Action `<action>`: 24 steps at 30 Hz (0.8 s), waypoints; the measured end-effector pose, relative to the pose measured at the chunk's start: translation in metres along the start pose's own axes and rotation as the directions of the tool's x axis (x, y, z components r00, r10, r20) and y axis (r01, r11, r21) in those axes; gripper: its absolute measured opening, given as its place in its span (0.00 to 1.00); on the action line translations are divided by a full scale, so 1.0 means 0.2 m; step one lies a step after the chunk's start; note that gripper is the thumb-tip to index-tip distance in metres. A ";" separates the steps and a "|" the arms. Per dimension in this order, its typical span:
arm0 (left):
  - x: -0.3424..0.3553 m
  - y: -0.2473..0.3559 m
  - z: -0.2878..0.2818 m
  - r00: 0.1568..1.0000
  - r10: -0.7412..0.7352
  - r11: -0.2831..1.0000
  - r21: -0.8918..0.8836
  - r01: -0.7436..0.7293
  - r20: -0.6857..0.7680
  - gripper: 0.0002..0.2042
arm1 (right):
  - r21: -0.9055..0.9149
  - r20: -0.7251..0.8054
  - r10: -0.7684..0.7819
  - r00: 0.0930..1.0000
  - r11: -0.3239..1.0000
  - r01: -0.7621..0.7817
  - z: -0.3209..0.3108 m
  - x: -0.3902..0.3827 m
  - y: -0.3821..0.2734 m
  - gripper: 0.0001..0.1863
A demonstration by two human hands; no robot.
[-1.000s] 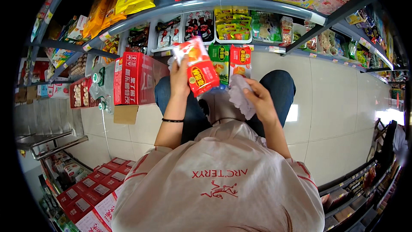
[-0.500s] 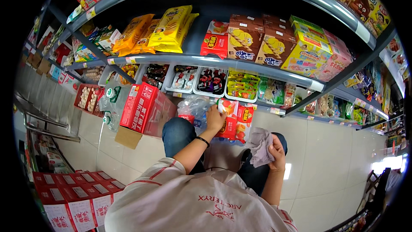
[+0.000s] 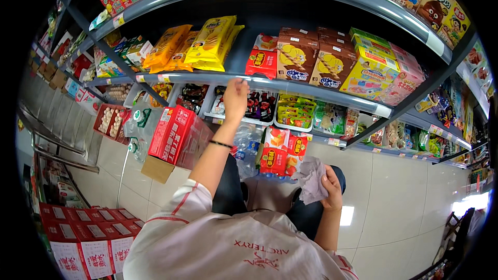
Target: The person sits on the floor in a store aisle and wipes the packaging of various snack items with a cloth. They pick up individual packages from the shelf, wipe them, and place them back on the shelf.
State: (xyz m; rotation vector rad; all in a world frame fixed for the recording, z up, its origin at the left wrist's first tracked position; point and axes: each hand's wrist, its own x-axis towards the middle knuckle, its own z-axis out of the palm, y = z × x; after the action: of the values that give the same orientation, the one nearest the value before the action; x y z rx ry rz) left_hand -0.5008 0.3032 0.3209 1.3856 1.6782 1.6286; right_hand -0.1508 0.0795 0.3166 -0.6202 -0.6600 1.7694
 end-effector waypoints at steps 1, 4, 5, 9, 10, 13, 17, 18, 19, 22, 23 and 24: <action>0.04 0.09 0.02 0.997 -0.074 0.997 -0.031 0.074 0.020 0.13 | -0.004 -0.016 -0.003 1.000 1.000 0.003 0.01 0.00 0.00 0.22; 0.16 0.21 0.03 0.936 -0.326 0.915 -0.202 0.348 0.134 0.13 | -0.015 -0.035 -0.003 0.999 1.000 0.002 0.03 0.00 0.00 0.22; 0.19 0.22 0.04 0.895 -0.404 0.857 -0.264 0.443 0.190 0.13 | -0.019 -0.037 -0.001 0.999 1.000 0.001 0.04 0.00 0.00 0.22; 0.29 0.18 0.02 0.834 -0.462 0.712 -0.434 0.551 0.300 0.07 | -0.013 -0.008 -0.001 1.000 1.000 0.000 0.02 0.01 0.01 0.23; 0.29 0.18 0.01 0.861 -0.425 0.731 -0.454 0.509 0.281 0.07 | -0.009 -0.013 -0.005 1.000 1.000 0.005 0.03 0.01 0.01 0.23; 0.29 0.21 0.00 0.921 -0.322 0.765 -0.513 0.390 0.219 0.06 | -0.003 -0.028 -0.006 1.000 1.000 0.006 0.04 0.00 0.00 0.23; 0.22 0.26 -0.08 0.954 -0.256 0.688 -0.663 0.294 0.157 0.06 | -0.009 -0.032 -0.023 0.999 1.000 0.022 -0.01 0.00 0.02 0.23; 0.18 0.28 -0.11 0.949 -0.288 0.685 -0.664 0.300 0.131 0.06 | -0.007 -0.022 -0.014 1.000 1.000 0.014 -0.01 0.01 0.02 0.23; 0.14 0.28 -0.13 0.941 -0.320 0.680 -0.666 0.307 0.107 0.06 | -0.006 -0.015 -0.006 1.000 1.000 0.006 0.01 0.01 0.01 0.23; 0.08 0.19 -0.15 0.916 -0.400 0.729 -0.590 0.347 0.045 0.11 | -0.007 0.008 0.007 1.000 1.000 -0.007 0.02 0.02 0.01 0.23; 0.08 0.18 -0.15 0.894 -0.447 0.741 -0.551 0.384 0.022 0.14 | -0.010 0.017 0.009 1.000 1.000 -0.009 0.03 0.03 0.01 0.23; 0.08 0.17 -0.16 0.871 -0.491 0.750 -0.511 0.421 -0.004 0.18 | -0.010 0.018 0.013 1.000 1.000 -0.013 0.03 0.03 0.01 0.23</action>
State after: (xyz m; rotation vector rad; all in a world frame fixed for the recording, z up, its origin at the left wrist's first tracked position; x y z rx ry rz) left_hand -0.5223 0.2947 0.3638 0.5580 1.3744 1.7098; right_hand -0.1578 0.0830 0.3180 -0.6173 -0.6785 1.7861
